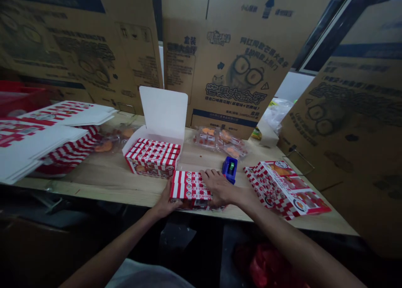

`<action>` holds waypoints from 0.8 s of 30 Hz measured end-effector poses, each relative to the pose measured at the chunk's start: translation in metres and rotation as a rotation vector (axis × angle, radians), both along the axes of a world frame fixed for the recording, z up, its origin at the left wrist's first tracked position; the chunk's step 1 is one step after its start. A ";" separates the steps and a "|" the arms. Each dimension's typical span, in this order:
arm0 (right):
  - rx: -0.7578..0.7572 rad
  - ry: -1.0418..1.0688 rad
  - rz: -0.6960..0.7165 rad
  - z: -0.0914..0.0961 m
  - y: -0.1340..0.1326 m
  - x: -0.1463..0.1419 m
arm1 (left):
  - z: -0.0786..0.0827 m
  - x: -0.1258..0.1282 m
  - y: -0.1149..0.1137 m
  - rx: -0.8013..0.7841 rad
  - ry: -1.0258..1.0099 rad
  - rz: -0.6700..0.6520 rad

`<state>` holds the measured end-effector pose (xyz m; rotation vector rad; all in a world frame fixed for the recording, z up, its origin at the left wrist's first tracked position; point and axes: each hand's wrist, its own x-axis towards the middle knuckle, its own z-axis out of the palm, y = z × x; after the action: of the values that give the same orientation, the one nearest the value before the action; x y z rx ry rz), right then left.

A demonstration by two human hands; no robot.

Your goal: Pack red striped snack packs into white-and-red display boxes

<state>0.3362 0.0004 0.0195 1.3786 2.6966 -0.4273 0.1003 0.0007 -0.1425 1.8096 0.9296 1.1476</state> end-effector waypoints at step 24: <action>-0.022 -0.022 -0.037 -0.011 -0.006 0.004 | 0.012 -0.006 -0.006 -0.010 0.269 -0.088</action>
<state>0.3407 -0.0055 0.0080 1.4207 2.6442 -0.4409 0.0945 -0.0055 -0.1306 2.0090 0.9946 0.8571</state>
